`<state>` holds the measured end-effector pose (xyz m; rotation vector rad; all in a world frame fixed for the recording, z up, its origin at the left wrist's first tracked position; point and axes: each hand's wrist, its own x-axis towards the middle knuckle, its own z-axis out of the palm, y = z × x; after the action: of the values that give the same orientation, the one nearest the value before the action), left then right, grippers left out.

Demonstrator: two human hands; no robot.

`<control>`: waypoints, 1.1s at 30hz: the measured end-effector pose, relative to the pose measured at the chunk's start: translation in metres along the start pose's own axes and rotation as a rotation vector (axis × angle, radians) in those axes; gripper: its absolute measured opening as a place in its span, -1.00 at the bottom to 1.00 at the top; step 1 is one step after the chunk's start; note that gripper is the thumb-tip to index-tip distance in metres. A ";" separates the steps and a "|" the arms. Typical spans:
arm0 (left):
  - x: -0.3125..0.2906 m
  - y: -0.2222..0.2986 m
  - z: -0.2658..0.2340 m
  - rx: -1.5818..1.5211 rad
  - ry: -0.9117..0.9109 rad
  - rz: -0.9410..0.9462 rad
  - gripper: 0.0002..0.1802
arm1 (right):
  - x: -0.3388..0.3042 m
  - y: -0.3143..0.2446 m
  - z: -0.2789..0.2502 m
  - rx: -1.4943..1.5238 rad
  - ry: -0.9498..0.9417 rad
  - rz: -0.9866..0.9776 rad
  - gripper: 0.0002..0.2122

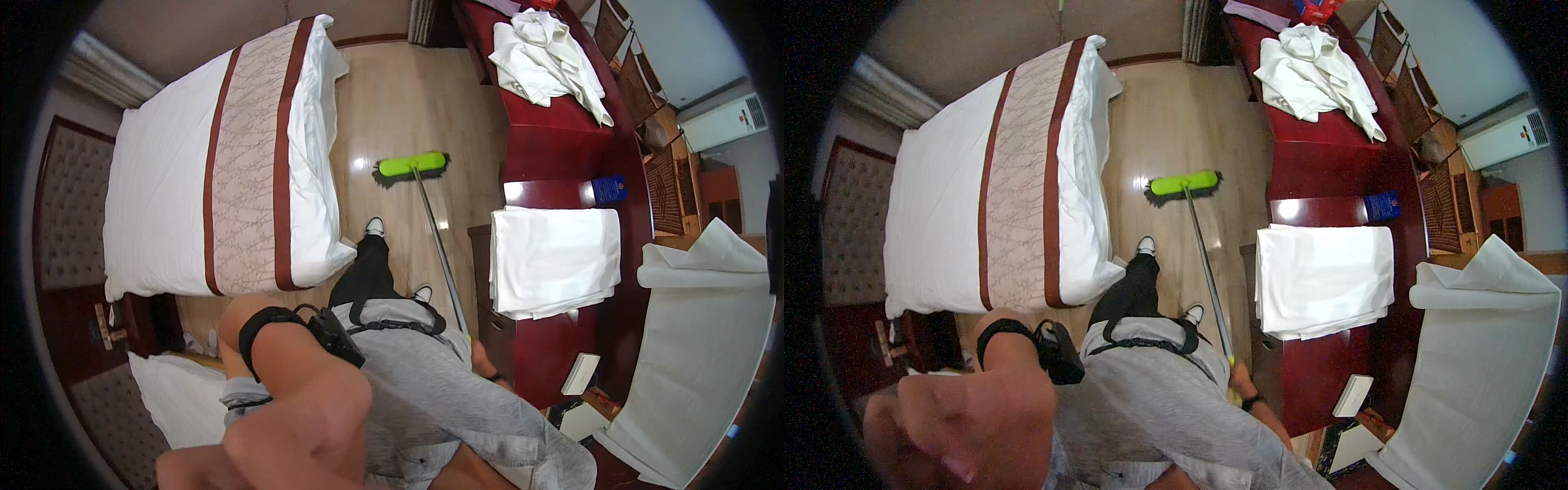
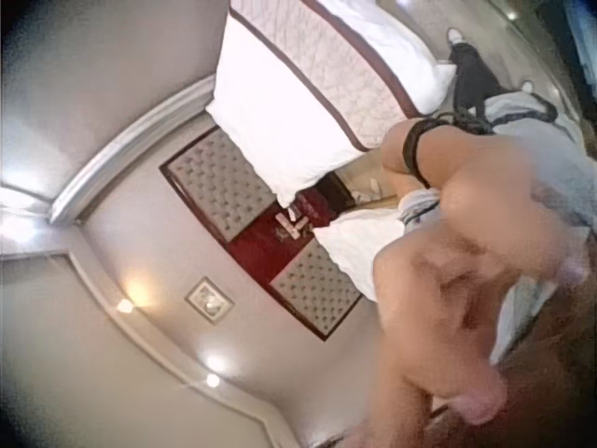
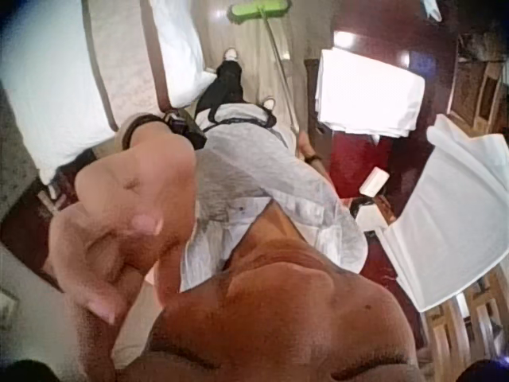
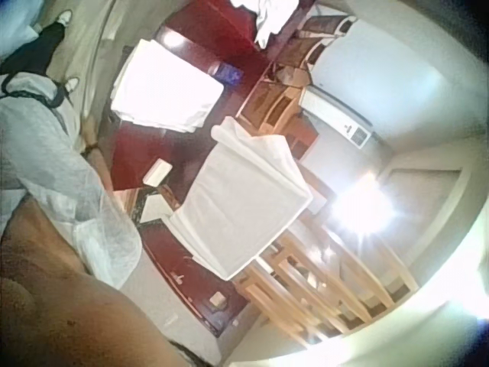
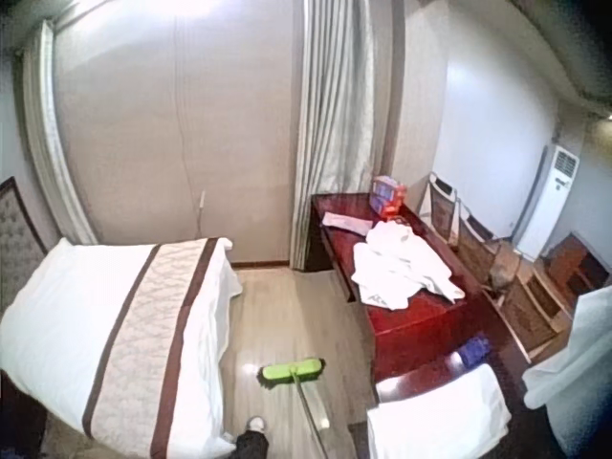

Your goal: The person enters a bedroom and places a purple cloth on a red table. They then pick up a green mop and proceed to mop the tiled floor around two beds and a table, moving the mop back and forth across the room.

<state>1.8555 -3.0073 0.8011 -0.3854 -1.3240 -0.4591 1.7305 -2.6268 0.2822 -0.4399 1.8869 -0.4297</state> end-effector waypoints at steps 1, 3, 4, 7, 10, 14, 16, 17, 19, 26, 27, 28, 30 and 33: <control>-0.001 -0.013 -0.006 -0.016 -0.003 -0.015 -0.57 | 0.027 -0.026 -0.007 0.033 -0.006 0.021 -0.52; -0.002 -0.044 -0.023 -0.040 -0.008 -0.040 -0.55 | 0.085 -0.088 -0.023 0.115 -0.023 0.093 -0.49; -0.001 -0.061 -0.035 -0.059 -0.018 -0.054 -0.54 | 0.112 -0.122 -0.030 0.175 -0.023 0.141 -0.52; 0.000 -0.110 -0.084 -0.041 -0.064 -0.170 -0.51 | 0.181 -0.234 -0.039 0.257 -0.075 0.111 -0.49; -0.021 -0.180 -0.129 -0.038 -0.105 -0.411 -0.47 | 0.241 -0.328 -0.031 0.432 -0.046 0.042 -0.55; -0.106 -0.246 -0.183 0.191 -0.285 -1.137 -0.42 | 0.309 -0.485 0.004 0.674 -0.046 0.055 -0.67; -0.199 -0.269 -0.214 0.316 -0.342 -1.529 -0.43 | 0.319 -0.551 0.022 0.720 -0.050 0.012 -0.71; -0.257 -0.275 -0.238 0.383 -0.371 -1.727 -0.47 | 0.312 -0.580 0.032 0.724 -0.064 -0.031 -0.74; -0.332 -0.291 -0.261 0.213 -0.216 -2.208 -0.52 | 0.303 -0.604 0.044 0.710 -0.026 -0.123 -0.80; -0.407 -0.304 -0.240 -0.368 0.030 -2.864 -0.66 | 0.160 -0.602 0.041 0.516 -0.212 -0.157 -0.70; -0.394 -0.293 -0.227 -0.200 -0.106 -2.830 -0.68 | 0.181 -0.555 0.054 0.295 -0.097 -0.511 -0.68; -0.412 -0.267 -0.246 -0.054 -0.302 -2.627 -0.73 | 0.161 -0.574 0.029 0.261 -0.350 -0.294 -0.69; -0.382 -0.246 -0.261 -0.021 -0.303 -2.626 -0.76 | 0.157 -0.576 -0.012 0.219 -0.492 -0.183 -0.68; -0.324 -0.212 -0.301 0.006 -0.365 -2.691 -0.76 | 0.182 -0.573 0.009 -0.433 0.223 -0.589 -0.47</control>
<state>1.9360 -3.3108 0.4244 1.7880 -1.3578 -2.5419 1.7345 -3.2129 0.4148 -1.2991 2.0486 -0.4641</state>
